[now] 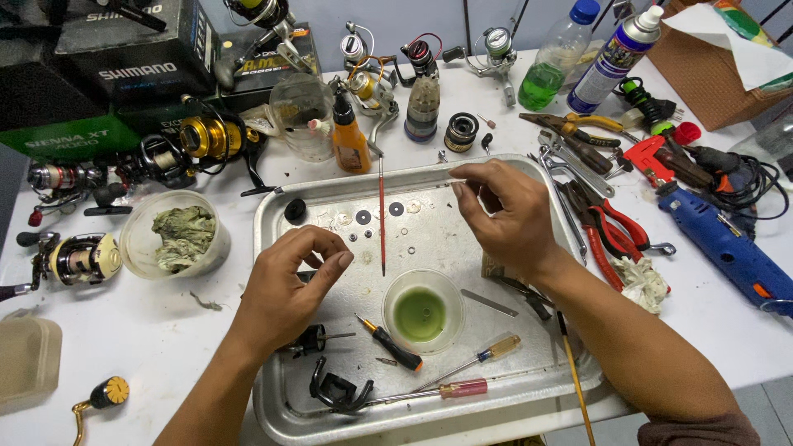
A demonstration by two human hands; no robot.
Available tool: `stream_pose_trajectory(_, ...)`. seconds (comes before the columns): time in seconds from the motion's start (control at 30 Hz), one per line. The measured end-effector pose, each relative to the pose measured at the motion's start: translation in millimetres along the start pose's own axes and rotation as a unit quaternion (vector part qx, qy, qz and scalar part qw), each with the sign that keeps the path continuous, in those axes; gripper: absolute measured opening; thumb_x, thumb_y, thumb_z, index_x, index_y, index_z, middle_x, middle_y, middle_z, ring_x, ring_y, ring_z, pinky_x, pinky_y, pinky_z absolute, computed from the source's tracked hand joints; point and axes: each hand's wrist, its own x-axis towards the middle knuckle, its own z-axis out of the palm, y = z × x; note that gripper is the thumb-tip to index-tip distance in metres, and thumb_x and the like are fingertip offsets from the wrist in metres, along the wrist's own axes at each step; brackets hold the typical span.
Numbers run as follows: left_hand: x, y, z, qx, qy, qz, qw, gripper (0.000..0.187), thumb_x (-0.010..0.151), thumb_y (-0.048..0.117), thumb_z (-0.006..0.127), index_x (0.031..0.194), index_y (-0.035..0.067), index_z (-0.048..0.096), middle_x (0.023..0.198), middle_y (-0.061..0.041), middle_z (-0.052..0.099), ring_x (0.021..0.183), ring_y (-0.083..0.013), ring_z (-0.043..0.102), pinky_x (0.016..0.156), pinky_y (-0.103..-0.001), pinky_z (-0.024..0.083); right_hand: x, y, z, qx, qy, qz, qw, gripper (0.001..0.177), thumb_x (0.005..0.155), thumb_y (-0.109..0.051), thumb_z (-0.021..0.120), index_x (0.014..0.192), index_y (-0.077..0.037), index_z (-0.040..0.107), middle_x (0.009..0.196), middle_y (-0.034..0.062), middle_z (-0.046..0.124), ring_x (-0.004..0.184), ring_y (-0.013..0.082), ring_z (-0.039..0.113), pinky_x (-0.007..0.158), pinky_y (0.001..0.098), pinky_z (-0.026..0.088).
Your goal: The person cleans small fishing reel parts using a paintbrush and a green liquid. They dip the brush into the liquid and scrub the parts, then rinse them by hand in the same liquid. The person handles multiple small components one at a time, placing them back on the tray after cleaning.
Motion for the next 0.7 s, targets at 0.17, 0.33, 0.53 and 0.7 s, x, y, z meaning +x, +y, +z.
stream_pose_trajectory(0.17,-3.5,13.1,-1.1,0.037,-0.039,0.009,0.999,0.013,0.093,0.023,0.073,0.09,0.011,0.071,0.088,-0.01,0.076,0.088,-0.0315,0.074,0.074,-0.041,0.059,5.9,-4.8,-22.2,-0.013,0.041,-0.003,0.999,0.012,0.098,-0.007,0.073,0.109,-0.005,0.075,0.072,0.0078,0.066,0.054,0.0165,0.053,0.048,0.0286,0.044)
stream_pose_trajectory(0.33,-7.3,13.5,-4.4,0.082,-0.089,0.062,0.991,0.018,0.096,0.027,0.068,0.088,0.012,0.066,0.096,-0.002,0.073,0.092,-0.0213,0.066,0.083,-0.035,0.048,13.5,-19.1,-45.9,-0.056,0.035,0.054,0.996,0.011,0.105,-0.004,0.068,0.114,0.003,0.067,0.077,0.0078,0.058,0.061,0.0128,0.055,0.059,0.0263,0.044)
stream_pose_trajectory(0.53,-11.0,14.0,-2.1,0.08,-0.096,0.076,0.989,0.013,0.094,0.026,0.071,0.094,0.013,0.069,0.097,-0.002,0.073,0.093,-0.0206,0.067,0.084,-0.034,0.051,20.2,-18.2,-53.8,-0.13,-0.07,0.028,0.989,0.007,0.101,-0.004,0.073,0.097,0.001,0.071,0.086,0.0099,0.066,0.071,0.0174,0.054,0.064,0.031,0.043)
stream_pose_trajectory(0.7,-15.1,12.8,9.1,0.106,-0.18,0.133,0.969,0.028,0.093,0.034,0.074,0.111,0.012,0.07,0.113,-0.007,0.065,0.102,-0.0258,0.058,0.089,-0.04,0.049,2.8,-43.5,-39.8,-0.15,-0.331,-0.051,0.93,0.025,0.085,-0.033,0.08,0.103,-0.016,0.075,0.118,0.0105,0.065,0.112,0.0292,0.06,0.096,0.0513,0.052)
